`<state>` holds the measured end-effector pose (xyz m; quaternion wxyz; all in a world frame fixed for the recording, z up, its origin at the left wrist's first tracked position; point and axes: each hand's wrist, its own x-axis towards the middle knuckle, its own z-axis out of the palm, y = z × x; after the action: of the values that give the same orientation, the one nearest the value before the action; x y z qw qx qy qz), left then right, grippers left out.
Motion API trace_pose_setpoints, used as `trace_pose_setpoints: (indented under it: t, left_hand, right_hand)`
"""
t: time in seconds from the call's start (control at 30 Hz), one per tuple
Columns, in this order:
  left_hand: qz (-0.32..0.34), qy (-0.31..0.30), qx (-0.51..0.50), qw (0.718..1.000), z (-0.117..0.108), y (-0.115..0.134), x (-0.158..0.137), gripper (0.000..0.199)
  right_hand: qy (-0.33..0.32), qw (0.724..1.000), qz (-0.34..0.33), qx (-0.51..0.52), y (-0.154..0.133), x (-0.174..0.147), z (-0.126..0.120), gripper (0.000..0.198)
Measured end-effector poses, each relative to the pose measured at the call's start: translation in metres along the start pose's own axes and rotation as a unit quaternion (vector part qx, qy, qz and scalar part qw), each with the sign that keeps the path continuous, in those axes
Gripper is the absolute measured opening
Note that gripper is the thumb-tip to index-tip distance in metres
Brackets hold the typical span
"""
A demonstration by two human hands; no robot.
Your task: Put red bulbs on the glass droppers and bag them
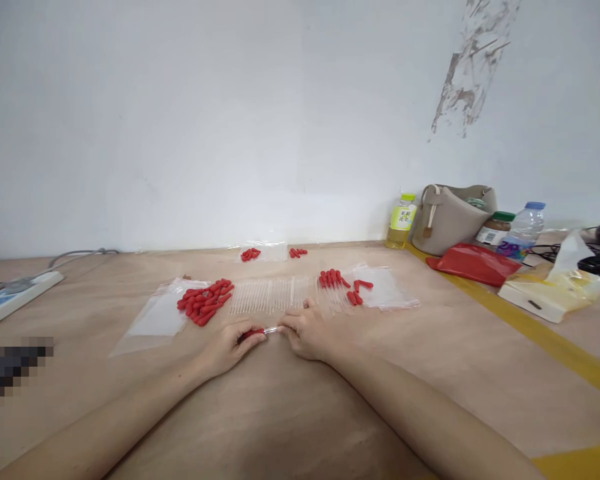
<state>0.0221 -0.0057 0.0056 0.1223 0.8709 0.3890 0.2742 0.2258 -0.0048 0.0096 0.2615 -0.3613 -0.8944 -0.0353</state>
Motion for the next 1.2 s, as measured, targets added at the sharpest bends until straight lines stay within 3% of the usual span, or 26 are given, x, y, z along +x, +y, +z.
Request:
trace_pose_setpoints:
  t: [0.2,0.33,0.43,0.5,0.57,0.63,0.73,0.83,0.93,1.2]
  left_hand:
    - [0.021,-0.013,0.007,1.000,-0.001,-0.002,-0.002,0.023]
    - [0.027,-0.006,-0.007,1.000,-0.007,-0.003,-0.003,0.022]
    - [0.023,0.022,-0.021,0.999,-0.013,-0.005,-0.004,0.020]
    - [0.002,0.060,-0.019,0.998,-0.016,-0.008,-0.006,0.028]
    - [-0.032,0.082,-0.013,0.996,-0.017,-0.012,-0.006,0.034]
    - [-0.061,0.048,-0.019,0.997,-0.017,-0.016,-0.006,0.027]
    - [-0.088,-0.027,-0.044,0.995,-0.016,-0.020,-0.004,0.031]
    - [-0.092,-0.034,-0.054,0.994,-0.016,-0.021,-0.003,0.031]
    - [-0.082,-0.030,-0.048,0.995,-0.016,-0.019,-0.004,0.029]
    - [-0.075,-0.024,-0.040,0.996,-0.016,-0.019,-0.004,0.027]
  right_hand:
    - [-0.034,0.998,0.032,0.030,-0.004,0.003,0.009,0.025]
    - [-0.042,0.999,0.018,0.004,-0.012,0.007,0.005,0.025]
    - [-0.043,0.998,-0.026,-0.032,-0.016,0.010,-0.004,0.023]
    - [-0.040,0.998,-0.021,-0.032,-0.011,0.013,-0.011,0.023]
    - [-0.019,0.998,0.051,-0.010,0.003,0.015,-0.018,0.024]
    - [0.020,0.984,0.179,0.006,0.026,0.016,-0.025,0.026]
    - [0.071,0.919,0.386,-0.019,0.066,0.011,-0.036,0.028]
    - [0.073,0.858,0.507,-0.048,0.095,0.002,-0.041,0.028]
    - [0.050,0.843,0.532,-0.064,0.105,-0.004,-0.037,0.030]
    - [-0.010,0.855,0.514,-0.067,0.101,-0.004,-0.025,0.031]
